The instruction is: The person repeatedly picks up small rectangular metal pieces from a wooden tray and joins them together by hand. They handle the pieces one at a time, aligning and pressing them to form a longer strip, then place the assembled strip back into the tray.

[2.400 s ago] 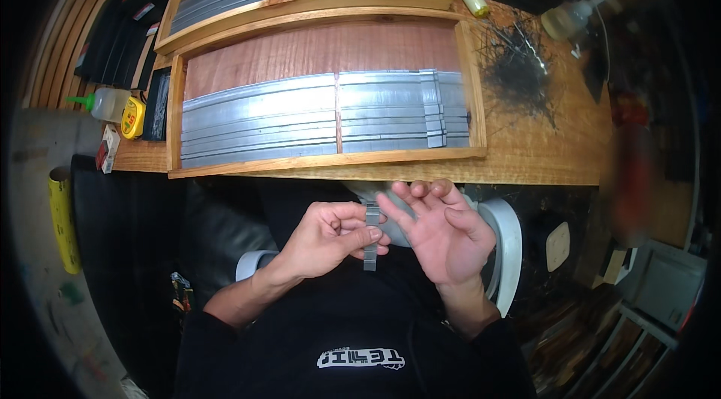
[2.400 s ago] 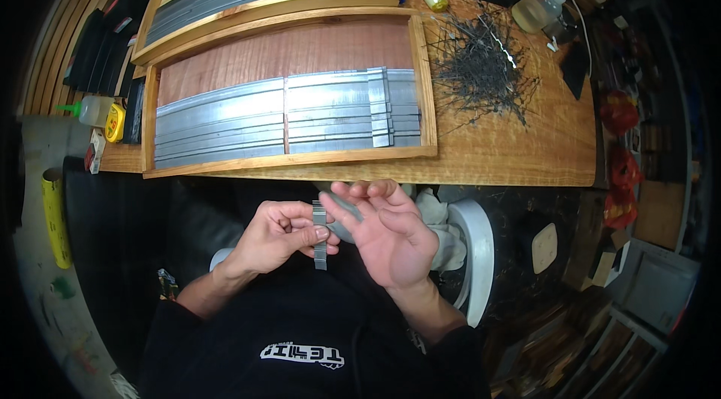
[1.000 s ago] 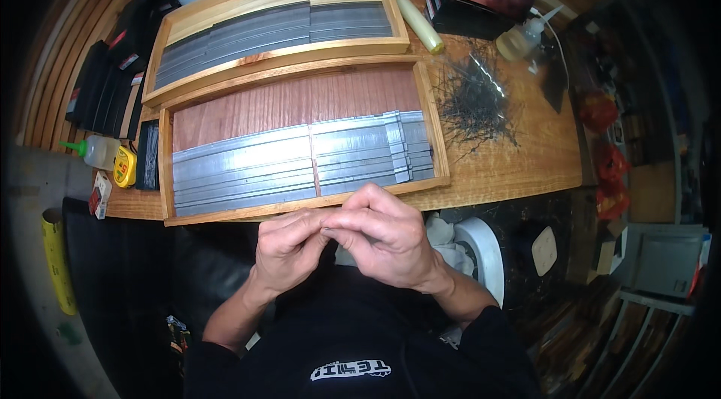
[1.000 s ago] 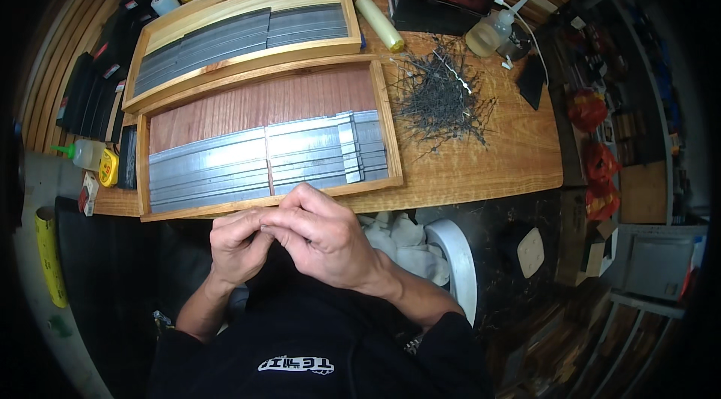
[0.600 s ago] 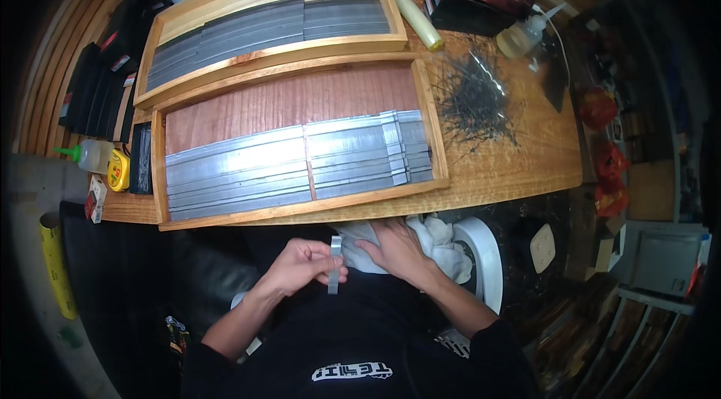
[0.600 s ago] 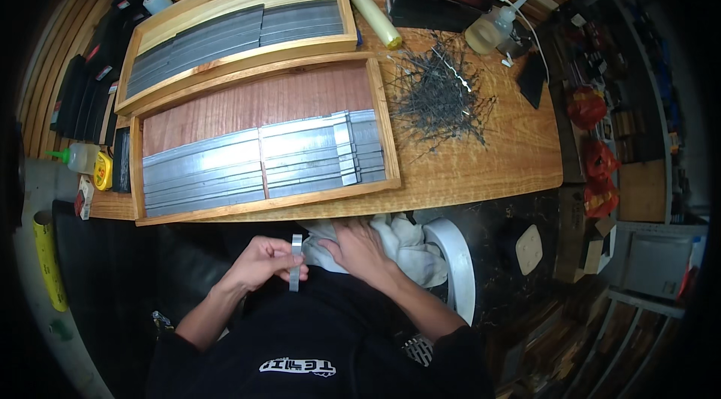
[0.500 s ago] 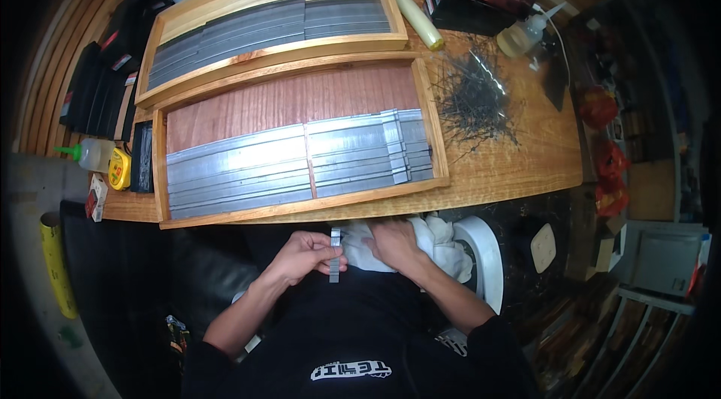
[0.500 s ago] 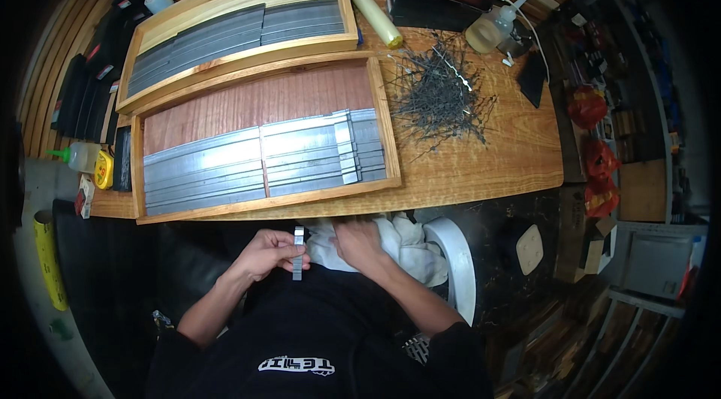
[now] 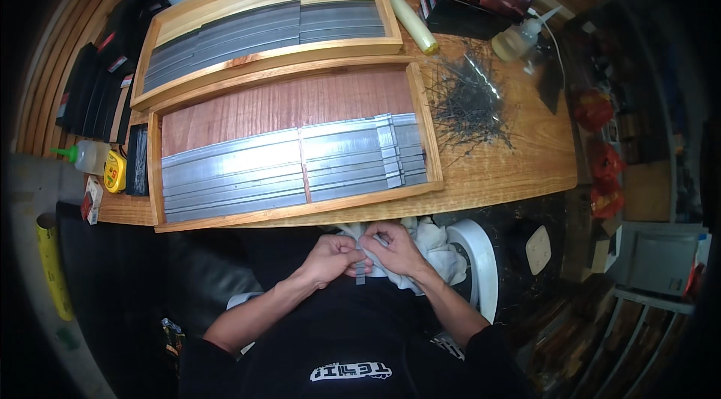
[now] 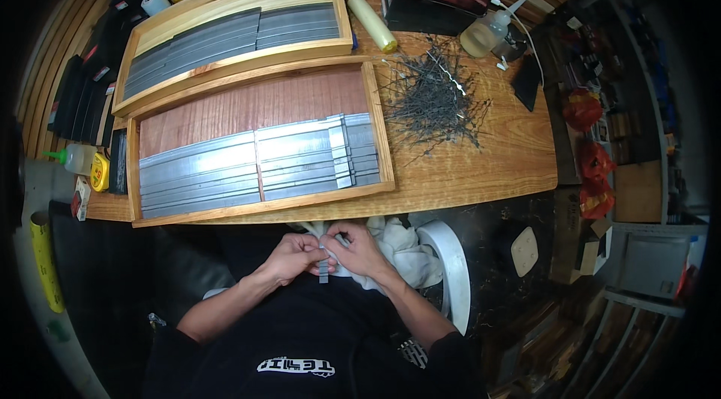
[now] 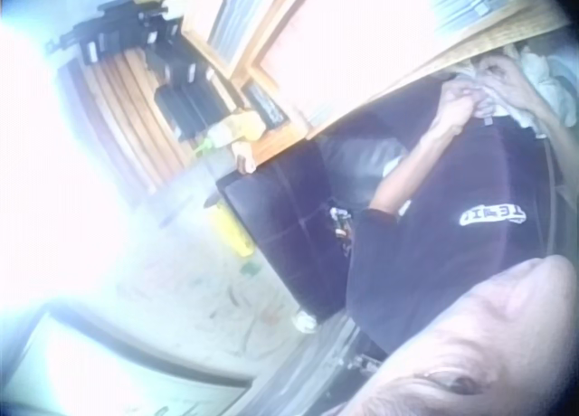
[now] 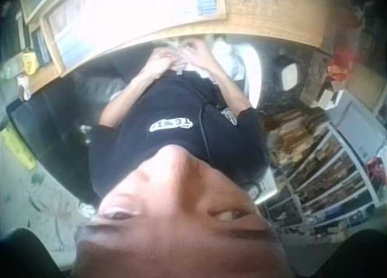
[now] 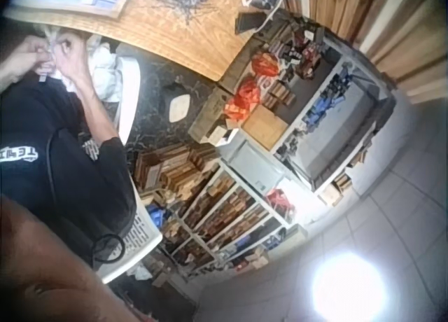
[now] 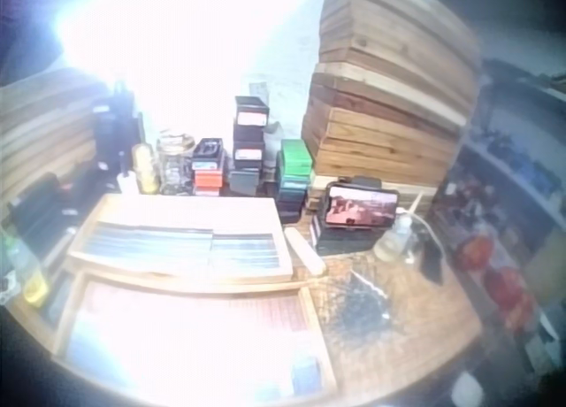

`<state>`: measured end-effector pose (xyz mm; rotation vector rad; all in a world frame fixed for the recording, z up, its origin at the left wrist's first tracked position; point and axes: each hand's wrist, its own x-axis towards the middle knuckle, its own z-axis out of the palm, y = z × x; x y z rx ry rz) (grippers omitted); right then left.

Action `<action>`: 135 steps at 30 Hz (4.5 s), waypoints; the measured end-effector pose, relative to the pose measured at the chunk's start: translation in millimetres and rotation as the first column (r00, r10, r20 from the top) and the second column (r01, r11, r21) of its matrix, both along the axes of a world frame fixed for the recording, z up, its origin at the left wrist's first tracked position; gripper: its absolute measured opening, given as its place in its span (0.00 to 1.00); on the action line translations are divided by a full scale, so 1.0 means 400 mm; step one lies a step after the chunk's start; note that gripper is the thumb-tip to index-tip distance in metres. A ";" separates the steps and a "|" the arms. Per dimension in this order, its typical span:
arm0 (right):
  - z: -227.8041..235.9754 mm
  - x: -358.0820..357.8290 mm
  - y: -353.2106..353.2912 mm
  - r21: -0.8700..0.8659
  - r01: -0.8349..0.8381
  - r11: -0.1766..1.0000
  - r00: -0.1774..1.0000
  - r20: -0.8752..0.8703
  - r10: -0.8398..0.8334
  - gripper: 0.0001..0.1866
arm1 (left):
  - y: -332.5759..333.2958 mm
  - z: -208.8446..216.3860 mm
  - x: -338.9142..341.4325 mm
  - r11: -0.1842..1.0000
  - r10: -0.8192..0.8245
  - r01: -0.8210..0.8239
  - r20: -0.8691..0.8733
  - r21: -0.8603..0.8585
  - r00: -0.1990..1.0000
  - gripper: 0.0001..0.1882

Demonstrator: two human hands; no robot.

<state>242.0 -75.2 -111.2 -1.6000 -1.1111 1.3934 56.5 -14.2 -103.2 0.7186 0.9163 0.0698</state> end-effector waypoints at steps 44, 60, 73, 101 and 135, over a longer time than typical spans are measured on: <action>0.306 -0.134 0.070 0.311 0.025 0.950 0.997 -0.073 -0.003 0.07 | 0.047 0.279 -0.128 0.585 -0.083 0.055 -0.007 0.809 0.997 0.05; 0.393 -0.109 0.118 0.405 -0.041 0.913 0.996 -0.056 0.069 0.04 | 0.096 0.365 -0.131 0.685 -0.113 -0.057 0.183 0.726 0.977 0.07; 0.192 -0.163 0.093 -0.202 0.171 0.964 0.703 -0.660 -0.263 0.07 | 0.091 0.201 -0.129 0.987 0.125 -0.140 0.176 0.075 0.976 0.09; 0.299 -0.096 0.080 0.341 -0.104 0.934 0.983 -0.108 0.148 0.06 | 0.003 0.236 -0.128 0.564 0.041 -0.071 0.058 0.822 0.997 0.06; 0.248 -0.125 0.070 0.145 0.023 0.989 0.961 -0.277 0.018 0.11 | 0.005 0.238 -0.130 0.975 0.061 -0.102 0.205 0.198 0.977 0.08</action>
